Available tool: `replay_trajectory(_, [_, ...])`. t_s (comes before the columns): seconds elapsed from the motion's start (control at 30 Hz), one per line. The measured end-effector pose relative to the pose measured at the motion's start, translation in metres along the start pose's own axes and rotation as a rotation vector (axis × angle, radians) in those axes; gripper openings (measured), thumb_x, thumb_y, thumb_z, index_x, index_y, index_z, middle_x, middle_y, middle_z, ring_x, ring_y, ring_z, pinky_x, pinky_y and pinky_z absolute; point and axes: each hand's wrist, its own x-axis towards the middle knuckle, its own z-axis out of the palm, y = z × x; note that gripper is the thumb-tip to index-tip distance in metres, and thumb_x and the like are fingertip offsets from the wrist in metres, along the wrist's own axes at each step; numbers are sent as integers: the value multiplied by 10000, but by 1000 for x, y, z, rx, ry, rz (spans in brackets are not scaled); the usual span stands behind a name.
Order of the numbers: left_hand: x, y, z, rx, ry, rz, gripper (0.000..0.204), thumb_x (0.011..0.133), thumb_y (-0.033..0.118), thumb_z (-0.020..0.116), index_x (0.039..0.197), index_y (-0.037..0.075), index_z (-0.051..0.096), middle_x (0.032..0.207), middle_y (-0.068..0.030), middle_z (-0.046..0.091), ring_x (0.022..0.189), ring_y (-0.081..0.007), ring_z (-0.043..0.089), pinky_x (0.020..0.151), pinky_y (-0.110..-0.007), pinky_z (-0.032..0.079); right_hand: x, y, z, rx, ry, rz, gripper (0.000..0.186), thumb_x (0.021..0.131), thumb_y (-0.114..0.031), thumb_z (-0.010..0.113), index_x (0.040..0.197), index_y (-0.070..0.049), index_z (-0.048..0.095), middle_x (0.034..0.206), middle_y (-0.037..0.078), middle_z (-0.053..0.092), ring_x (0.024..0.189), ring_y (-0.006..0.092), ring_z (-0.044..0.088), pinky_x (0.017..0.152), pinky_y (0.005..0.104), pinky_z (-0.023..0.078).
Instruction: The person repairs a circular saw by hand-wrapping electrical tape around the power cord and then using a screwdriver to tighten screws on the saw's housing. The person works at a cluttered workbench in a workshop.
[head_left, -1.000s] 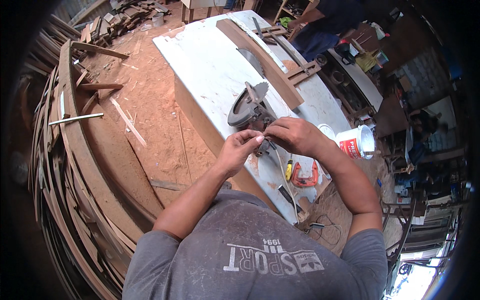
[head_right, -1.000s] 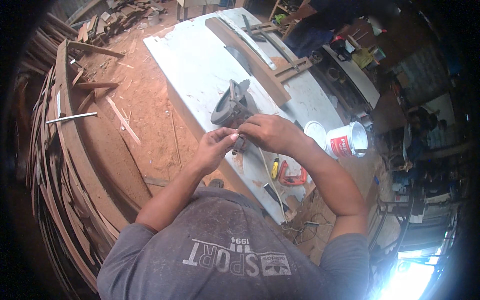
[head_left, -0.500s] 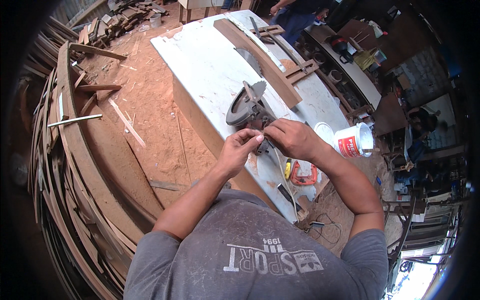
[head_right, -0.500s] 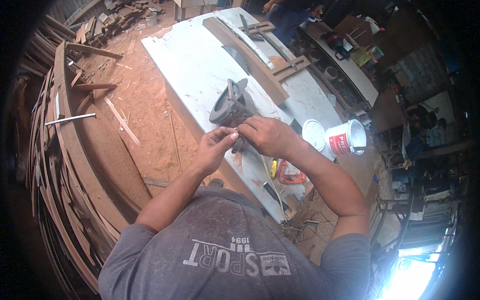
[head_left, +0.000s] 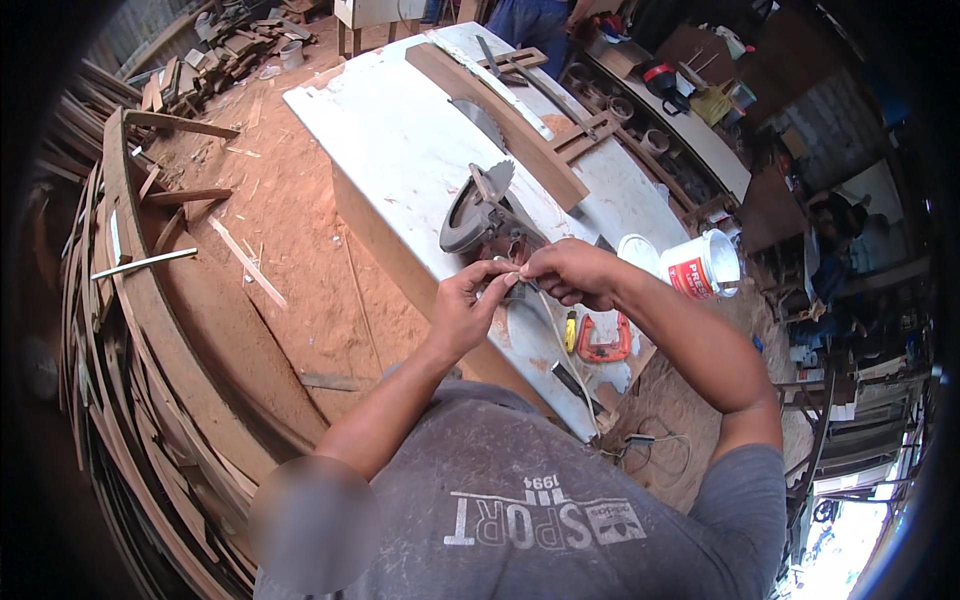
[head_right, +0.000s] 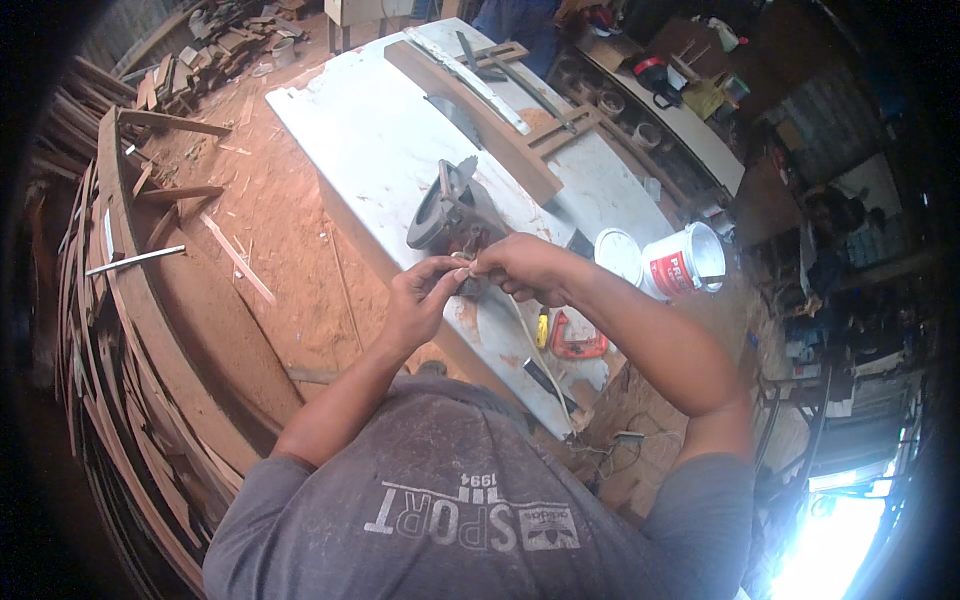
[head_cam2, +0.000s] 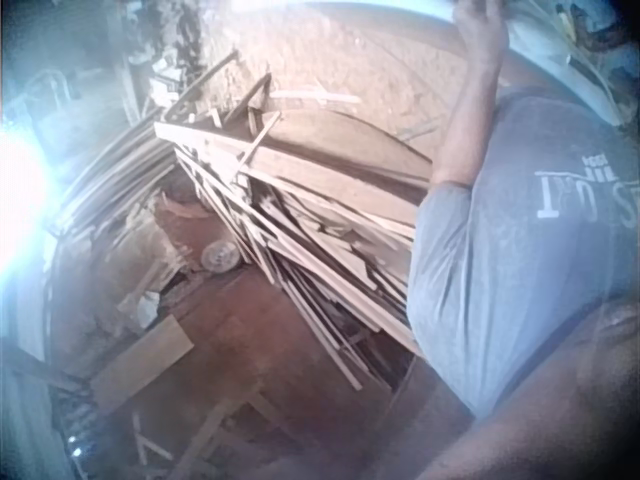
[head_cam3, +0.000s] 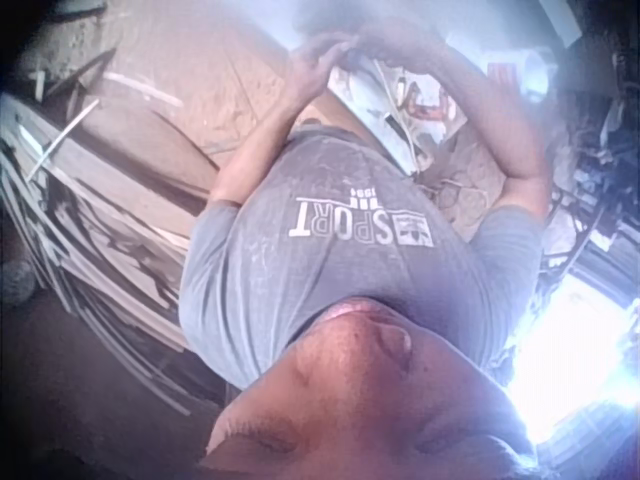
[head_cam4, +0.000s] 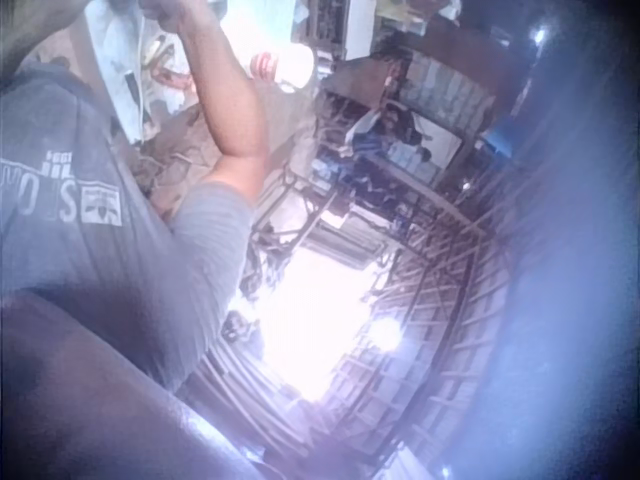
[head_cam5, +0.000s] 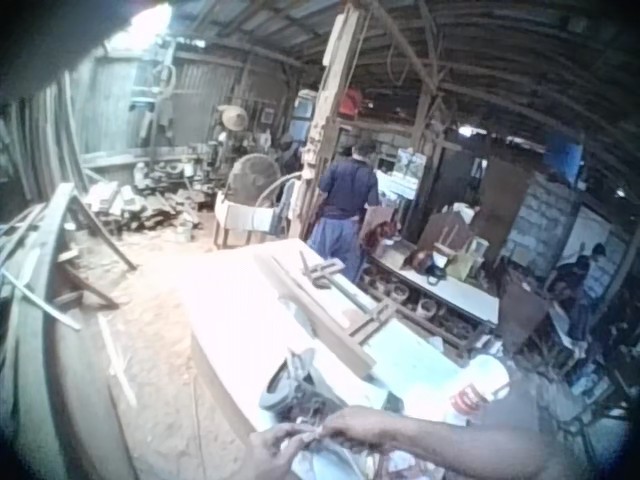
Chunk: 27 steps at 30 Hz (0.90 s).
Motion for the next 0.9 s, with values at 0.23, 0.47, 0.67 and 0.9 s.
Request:
replay_trajectory(0.23, [-1, 2, -8, -173, -13, -141, 198, 1063, 124, 737, 1176, -33, 779, 1063, -39, 772, 961, -87, 671, 861, -265, 552, -17, 2, 6, -963, 302, -1036, 263, 986, -204, 783, 1207, -71, 732, 1079, 121, 759, 960, 335, 768, 832, 432, 626])
replay_trajectory(0.47, [-2, -1, -11, -174, -60, -192, 221, 1068, 139, 739, 1208, -29, 772, 1091, -35, 778, 991, -84, 681, 888, -263, 564, -13, 4, 7, -1019, 294, -1200, 205, 964, -176, 790, 1132, -69, 744, 1025, 108, 760, 908, 334, 764, 782, 431, 624])
replay_trajectory(0.67, [-5, 1, -9, -165, -33, -171, 215, 1058, 137, 749, 1203, -21, 769, 1076, -45, 777, 978, -95, 692, 859, -275, 577, -17, 0, 15, -942, 325, -995, 162, 942, -158, 799, 1049, -38, 783, 937, 143, 772, 835, 356, 765, 777, 438, 615])
replay_trajectory(0.9, [-5, 1, -8, -69, -80, -124, 237, 1070, 130, 726, 1239, -33, 759, 1106, -64, 781, 1013, -123, 709, 911, -304, 603, -17, -10, 15, -710, 211, -603, 205, 978, -172, 775, 1063, 15, 769, 896, 153, 788, 813, 231, 764, 779, 378, 593])
